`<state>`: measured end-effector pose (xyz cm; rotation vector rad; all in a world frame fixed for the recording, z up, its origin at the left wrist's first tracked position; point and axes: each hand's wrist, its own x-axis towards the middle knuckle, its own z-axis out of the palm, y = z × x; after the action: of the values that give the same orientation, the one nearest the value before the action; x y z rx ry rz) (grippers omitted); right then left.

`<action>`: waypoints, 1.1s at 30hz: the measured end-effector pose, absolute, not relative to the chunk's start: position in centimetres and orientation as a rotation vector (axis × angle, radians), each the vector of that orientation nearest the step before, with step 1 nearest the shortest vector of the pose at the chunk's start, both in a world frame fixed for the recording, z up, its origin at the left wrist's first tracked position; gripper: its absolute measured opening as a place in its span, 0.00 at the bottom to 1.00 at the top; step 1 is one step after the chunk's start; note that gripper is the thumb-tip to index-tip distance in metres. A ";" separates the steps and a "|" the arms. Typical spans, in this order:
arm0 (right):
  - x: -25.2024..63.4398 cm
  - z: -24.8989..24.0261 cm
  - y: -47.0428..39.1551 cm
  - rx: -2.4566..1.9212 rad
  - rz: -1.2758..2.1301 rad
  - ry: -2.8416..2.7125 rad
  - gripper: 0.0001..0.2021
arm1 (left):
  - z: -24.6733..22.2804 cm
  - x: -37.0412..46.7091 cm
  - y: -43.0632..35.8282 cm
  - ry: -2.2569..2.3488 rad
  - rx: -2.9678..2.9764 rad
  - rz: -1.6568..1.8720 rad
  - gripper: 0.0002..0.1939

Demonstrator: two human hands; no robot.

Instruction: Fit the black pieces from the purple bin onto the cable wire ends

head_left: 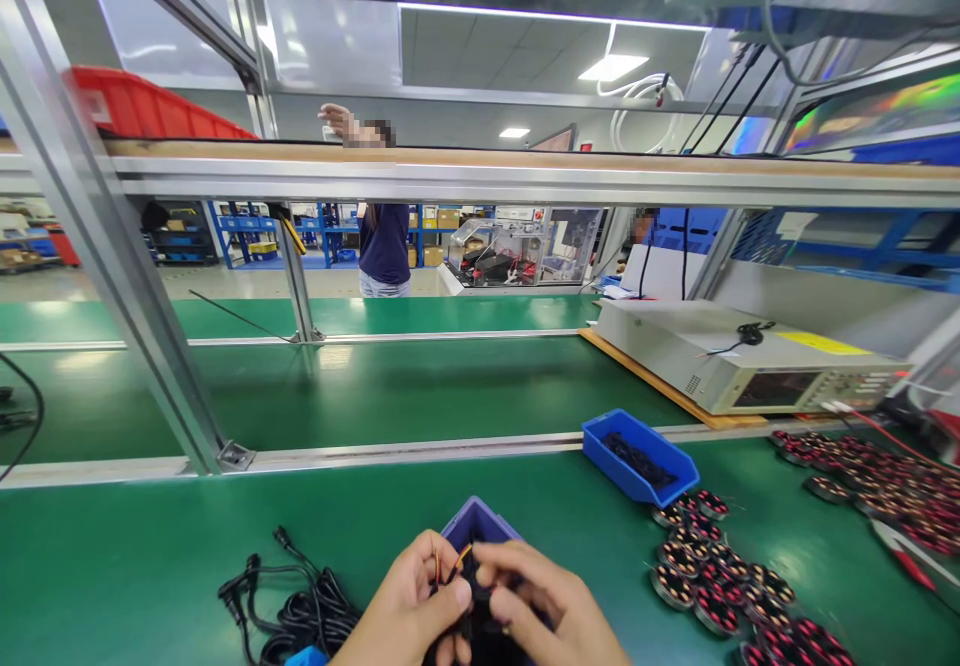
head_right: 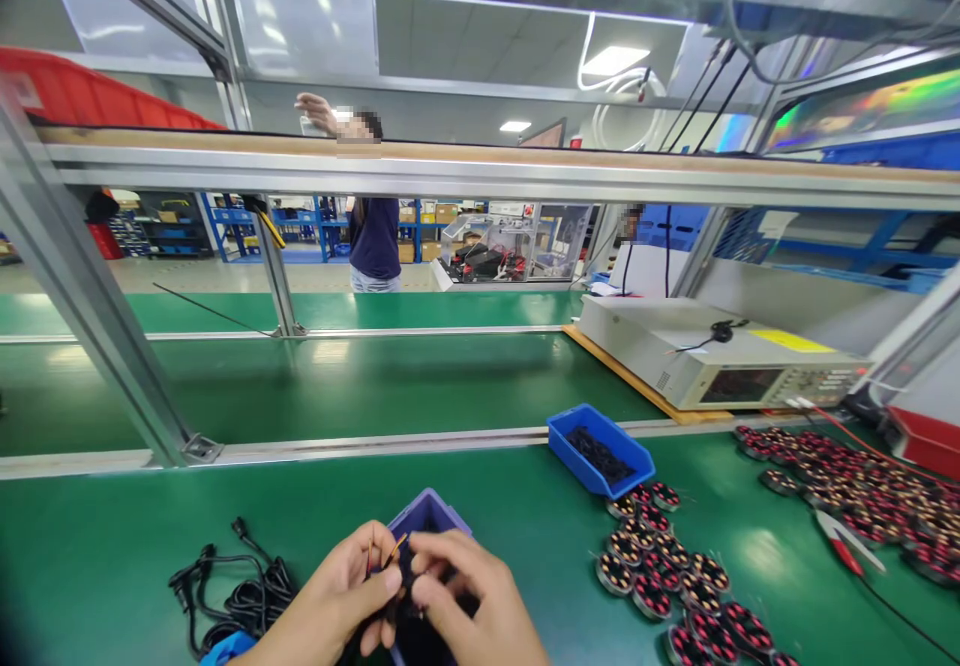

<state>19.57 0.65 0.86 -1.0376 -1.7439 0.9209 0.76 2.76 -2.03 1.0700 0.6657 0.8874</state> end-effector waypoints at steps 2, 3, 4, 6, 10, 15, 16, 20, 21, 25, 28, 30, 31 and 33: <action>20.0 0.9 0.8 -1.161 0.651 -1.823 0.13 | -2.1 1.1 2.7 0.687 1.040 0.916 0.25; 19.9 0.6 1.0 -1.221 0.479 -1.905 0.11 | -2.1 1.2 2.6 0.697 1.029 0.922 0.25; 19.8 0.0 1.1 -1.263 0.289 -2.010 0.09 | -2.0 1.3 2.5 0.705 1.019 0.919 0.25; 19.1 -1.6 1.5 -1.287 -0.045 -2.201 0.06 | -1.6 1.4 2.3 0.714 1.007 0.888 0.26; 17.7 -4.1 1.8 -1.264 -0.252 -2.301 0.14 | -1.0 1.2 2.1 0.725 0.994 0.820 0.25; 18.2 -3.6 1.4 -1.271 -0.169 -2.299 0.09 | -0.7 1.1 2.1 0.747 0.984 0.898 0.25; 18.4 -3.2 1.3 -1.290 -0.110 -2.285 0.09 | -0.6 1.1 2.1 0.747 0.976 0.897 0.25; 18.8 -1.7 0.8 -1.343 0.190 -2.093 0.09 | -0.5 1.1 2.1 0.730 0.932 0.846 0.25; 18.8 -1.4 0.7 -1.328 0.237 -2.022 0.10 | -0.5 1.1 2.1 0.727 0.921 0.838 0.25; 18.7 -0.6 0.3 -1.235 0.450 -1.745 0.11 | -0.7 1.2 2.0 0.734 0.915 0.847 0.26; 18.4 -0.6 0.0 -1.150 0.546 -1.586 0.09 | -1.0 1.2 2.0 0.737 0.934 0.836 0.26; 18.2 -0.5 -0.2 -1.103 0.506 -1.545 0.06 | -1.1 1.2 2.0 0.739 0.941 0.817 0.25; 18.1 -0.4 -0.3 -1.085 0.459 -1.539 0.04 | -1.1 1.2 2.0 0.740 0.945 0.814 0.25; 18.0 -0.1 -0.4 -1.051 0.346 -1.541 0.02 | -1.1 1.1 2.0 0.741 0.954 0.826 0.26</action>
<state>18.00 -0.44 -0.07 -1.0508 -1.5406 0.3462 1.13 1.99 -1.11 0.9542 0.7412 0.8260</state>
